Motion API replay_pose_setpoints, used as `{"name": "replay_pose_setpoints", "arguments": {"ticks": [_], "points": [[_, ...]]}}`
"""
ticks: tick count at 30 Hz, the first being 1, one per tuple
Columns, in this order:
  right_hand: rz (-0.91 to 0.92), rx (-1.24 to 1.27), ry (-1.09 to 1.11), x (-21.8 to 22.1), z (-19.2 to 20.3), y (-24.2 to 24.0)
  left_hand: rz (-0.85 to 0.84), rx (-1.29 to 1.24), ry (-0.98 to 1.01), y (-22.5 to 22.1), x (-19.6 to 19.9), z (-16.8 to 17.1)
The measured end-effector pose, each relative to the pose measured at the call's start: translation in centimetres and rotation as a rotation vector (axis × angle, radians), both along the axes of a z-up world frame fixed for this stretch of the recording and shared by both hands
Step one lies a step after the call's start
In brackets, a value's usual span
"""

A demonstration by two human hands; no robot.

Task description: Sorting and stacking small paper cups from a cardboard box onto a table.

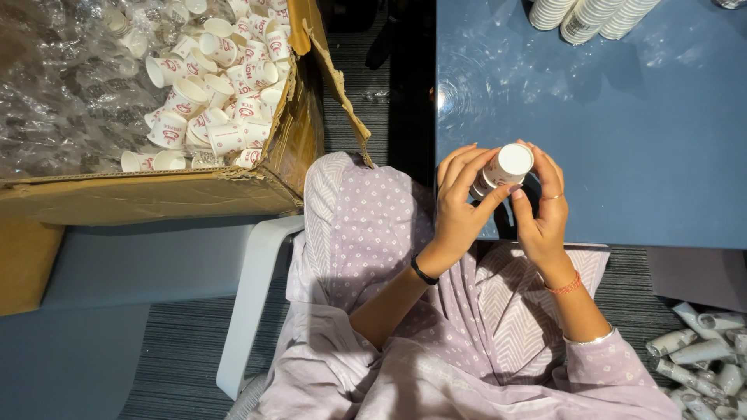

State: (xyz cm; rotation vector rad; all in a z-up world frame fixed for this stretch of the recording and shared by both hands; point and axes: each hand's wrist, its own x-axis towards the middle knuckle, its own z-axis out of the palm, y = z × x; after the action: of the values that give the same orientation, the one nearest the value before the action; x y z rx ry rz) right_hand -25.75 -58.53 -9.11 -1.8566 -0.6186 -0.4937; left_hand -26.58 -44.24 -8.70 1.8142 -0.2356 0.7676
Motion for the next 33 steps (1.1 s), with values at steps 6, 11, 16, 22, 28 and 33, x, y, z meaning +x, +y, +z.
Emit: {"name": "replay_pose_setpoints", "arguments": {"ticks": [6,11,16,22,28,33], "points": [[0.005,-0.07,-0.083,0.1,0.4,0.0,0.068,0.016,0.062,0.1,-0.9,-0.1],[-0.002,-0.091,-0.082,0.0,0.5,-0.2,0.075,0.018,0.049,1.8,-1.7,1.5],[0.027,-0.059,0.016,0.0,-0.1,-0.2,0.166,0.044,0.002,6.4,-1.0,3.6],[0.065,-0.004,0.074,0.2,-0.8,-0.5,0.441,0.331,-0.207,19.2,2.5,8.4],[0.057,0.012,0.052,0.4,-1.6,-0.7,0.561,0.687,0.126,40.2,11.6,5.4],[0.034,0.001,0.046,0.4,-1.6,-0.7,0.591,1.021,0.657,49.5,13.4,1.3]]}}
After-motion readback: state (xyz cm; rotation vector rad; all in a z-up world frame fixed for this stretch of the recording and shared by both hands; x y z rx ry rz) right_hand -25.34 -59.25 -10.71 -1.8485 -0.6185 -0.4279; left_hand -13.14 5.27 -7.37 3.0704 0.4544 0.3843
